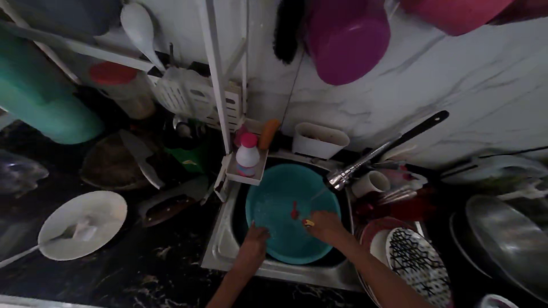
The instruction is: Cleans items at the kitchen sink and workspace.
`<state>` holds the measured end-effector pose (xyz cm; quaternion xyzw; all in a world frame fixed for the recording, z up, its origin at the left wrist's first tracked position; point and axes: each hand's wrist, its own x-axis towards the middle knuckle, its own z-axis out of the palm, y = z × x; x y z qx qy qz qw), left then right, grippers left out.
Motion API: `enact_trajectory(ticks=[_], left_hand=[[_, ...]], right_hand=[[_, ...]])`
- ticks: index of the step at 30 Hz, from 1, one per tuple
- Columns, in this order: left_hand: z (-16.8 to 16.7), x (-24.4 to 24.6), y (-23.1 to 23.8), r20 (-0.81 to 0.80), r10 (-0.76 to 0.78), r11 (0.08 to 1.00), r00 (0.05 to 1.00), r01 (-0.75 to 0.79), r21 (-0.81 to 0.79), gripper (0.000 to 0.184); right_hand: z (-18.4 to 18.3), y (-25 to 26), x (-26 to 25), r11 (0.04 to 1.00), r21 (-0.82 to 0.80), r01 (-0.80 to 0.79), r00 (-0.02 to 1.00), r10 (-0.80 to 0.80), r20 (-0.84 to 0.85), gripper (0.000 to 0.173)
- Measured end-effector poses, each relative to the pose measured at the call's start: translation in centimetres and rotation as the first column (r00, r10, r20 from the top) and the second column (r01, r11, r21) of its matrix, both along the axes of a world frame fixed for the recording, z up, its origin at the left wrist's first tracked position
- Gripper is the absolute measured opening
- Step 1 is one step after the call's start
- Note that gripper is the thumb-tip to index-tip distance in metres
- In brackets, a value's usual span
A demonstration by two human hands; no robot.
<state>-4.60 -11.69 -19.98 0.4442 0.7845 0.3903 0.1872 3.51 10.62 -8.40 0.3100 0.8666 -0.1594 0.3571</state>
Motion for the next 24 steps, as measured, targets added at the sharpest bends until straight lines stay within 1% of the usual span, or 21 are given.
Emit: enact_trajectory(ticks=[3, 9, 15, 19, 22, 24], left_hand=[[-0.2, -0.1, -0.1, 0.002, -0.021, 1.0, 1.0, 0.021, -0.006, 0.028], [-0.8, 0.2, 0.1, -0.045, 0.004, 1.0, 0.999, -0.003, 0.014, 0.025], [-0.2, 0.1, 0.0, -0.013, -0.015, 1.0, 1.0, 0.014, -0.021, 0.026], [-0.5, 0.1, 0.1, -0.048, -0.004, 1.0, 0.999, 0.005, 0.019, 0.024], [-0.2, 0.0, 0.1, -0.016, -0.018, 0.999, 1.0, 0.017, -0.028, 0.025], [-0.3, 0.0, 0.2, -0.021, -0.013, 1.0, 1.0, 0.012, -0.02, 0.025]], right_hand=[[0.4, -0.8, -1.2, 0.995, 0.044, -0.088, 0.996, 0.086, 0.03, 0.04], [0.4, -1.6, -1.7, 0.976, 0.114, -0.188, 0.981, 0.193, -0.032, 0.035], [0.4, -1.8, -1.6, 0.961, 0.158, -0.226, 0.968, 0.239, -0.071, 0.032], [0.5, -1.8, -1.6, 0.961, 0.172, -0.217, 0.967, 0.235, -0.096, 0.031], [0.7, -1.8, -1.7, 0.963, 0.163, -0.217, 0.966, 0.236, -0.109, 0.03], [0.8, -1.8, -1.7, 0.965, 0.157, -0.212, 0.967, 0.23, -0.108, 0.03]])
